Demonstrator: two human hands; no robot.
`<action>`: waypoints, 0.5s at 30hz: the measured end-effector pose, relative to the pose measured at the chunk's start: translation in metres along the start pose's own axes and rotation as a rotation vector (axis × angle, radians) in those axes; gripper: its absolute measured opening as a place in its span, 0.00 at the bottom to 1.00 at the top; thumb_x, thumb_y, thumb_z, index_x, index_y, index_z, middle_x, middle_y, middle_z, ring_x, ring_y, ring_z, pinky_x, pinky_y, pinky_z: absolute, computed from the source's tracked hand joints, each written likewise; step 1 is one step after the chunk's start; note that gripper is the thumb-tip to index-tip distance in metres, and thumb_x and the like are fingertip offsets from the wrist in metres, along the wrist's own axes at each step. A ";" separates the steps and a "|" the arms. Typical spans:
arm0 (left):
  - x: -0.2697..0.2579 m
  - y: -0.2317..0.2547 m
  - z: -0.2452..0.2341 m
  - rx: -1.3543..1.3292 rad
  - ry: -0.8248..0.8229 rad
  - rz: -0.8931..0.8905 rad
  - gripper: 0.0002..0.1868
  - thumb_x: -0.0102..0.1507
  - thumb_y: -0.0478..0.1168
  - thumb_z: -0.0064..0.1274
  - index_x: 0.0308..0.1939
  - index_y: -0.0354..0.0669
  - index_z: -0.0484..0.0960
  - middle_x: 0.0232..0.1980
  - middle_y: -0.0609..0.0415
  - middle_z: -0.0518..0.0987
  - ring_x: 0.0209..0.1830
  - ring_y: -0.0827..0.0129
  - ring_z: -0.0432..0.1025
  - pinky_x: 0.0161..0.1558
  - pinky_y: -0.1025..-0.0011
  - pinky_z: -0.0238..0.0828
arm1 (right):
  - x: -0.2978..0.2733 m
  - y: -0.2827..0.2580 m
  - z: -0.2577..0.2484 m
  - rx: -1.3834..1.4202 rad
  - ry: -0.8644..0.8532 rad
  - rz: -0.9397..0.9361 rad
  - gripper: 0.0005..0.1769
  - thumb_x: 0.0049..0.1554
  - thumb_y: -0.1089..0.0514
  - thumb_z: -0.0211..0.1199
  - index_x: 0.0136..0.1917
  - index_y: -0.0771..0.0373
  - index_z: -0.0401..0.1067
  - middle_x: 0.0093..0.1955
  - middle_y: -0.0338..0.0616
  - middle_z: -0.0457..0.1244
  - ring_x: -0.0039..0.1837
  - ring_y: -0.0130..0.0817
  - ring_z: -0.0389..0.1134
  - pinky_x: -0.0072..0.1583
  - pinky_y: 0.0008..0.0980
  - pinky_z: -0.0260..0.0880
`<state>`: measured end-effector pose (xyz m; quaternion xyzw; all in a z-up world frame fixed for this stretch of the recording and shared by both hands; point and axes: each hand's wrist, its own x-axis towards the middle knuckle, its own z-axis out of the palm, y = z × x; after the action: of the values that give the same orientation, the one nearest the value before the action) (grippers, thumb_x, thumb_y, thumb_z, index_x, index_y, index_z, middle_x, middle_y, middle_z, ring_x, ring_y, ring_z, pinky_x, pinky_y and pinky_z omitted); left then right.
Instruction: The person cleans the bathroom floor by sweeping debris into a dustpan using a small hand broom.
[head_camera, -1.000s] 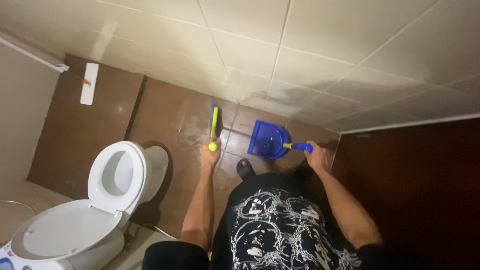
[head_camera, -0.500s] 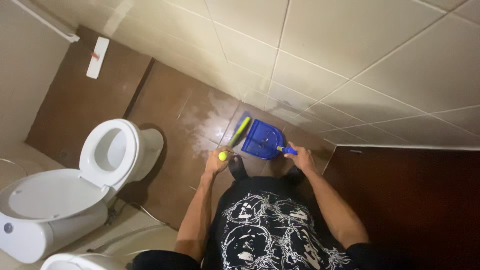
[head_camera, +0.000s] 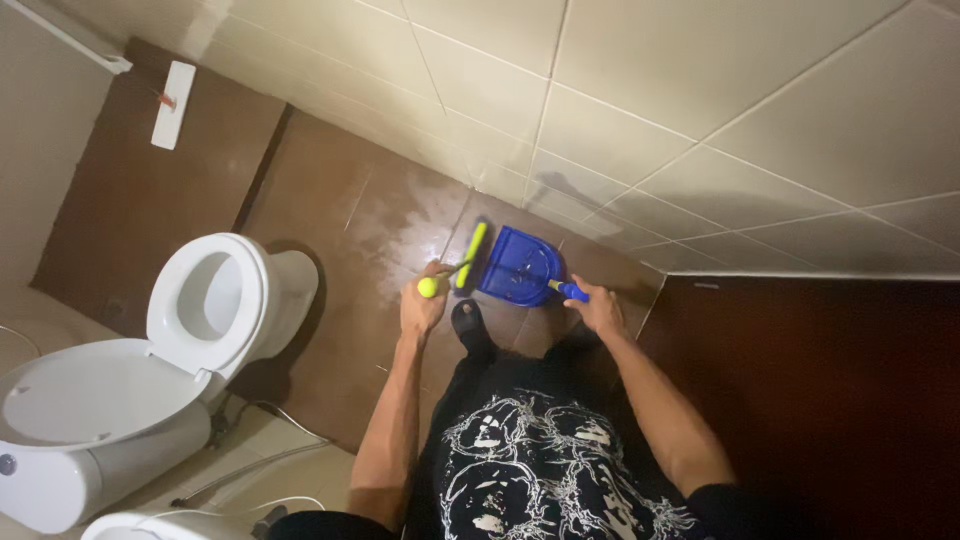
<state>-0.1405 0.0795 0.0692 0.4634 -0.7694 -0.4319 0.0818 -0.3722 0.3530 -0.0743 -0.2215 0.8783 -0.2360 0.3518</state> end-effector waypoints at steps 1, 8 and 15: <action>0.004 -0.002 -0.004 -0.002 0.001 0.004 0.15 0.63 0.39 0.51 0.52 0.53 0.86 0.44 0.42 0.84 0.48 0.50 0.80 0.49 0.63 0.74 | -0.002 0.001 0.002 0.012 0.003 0.024 0.42 0.47 0.45 0.77 0.73 0.35 0.66 0.64 0.51 0.67 0.66 0.55 0.68 0.66 0.48 0.68; 0.024 -0.016 -0.032 -0.019 0.132 -0.159 0.17 0.62 0.44 0.53 0.55 0.55 0.85 0.47 0.43 0.85 0.49 0.54 0.82 0.49 0.61 0.75 | -0.011 -0.008 0.006 0.011 -0.007 0.144 0.42 0.48 0.48 0.76 0.74 0.36 0.65 0.66 0.52 0.65 0.67 0.54 0.68 0.66 0.49 0.67; 0.023 -0.079 0.015 -0.072 0.117 0.024 0.15 0.59 0.39 0.51 0.46 0.45 0.88 0.37 0.41 0.86 0.39 0.59 0.82 0.45 0.63 0.75 | -0.023 -0.007 0.004 0.028 0.024 0.126 0.41 0.50 0.51 0.75 0.75 0.38 0.65 0.64 0.55 0.67 0.67 0.55 0.68 0.65 0.48 0.70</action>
<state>-0.1105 0.0545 -0.0045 0.4753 -0.7529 -0.4304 0.1484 -0.3530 0.3591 -0.0611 -0.1577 0.8914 -0.2284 0.3584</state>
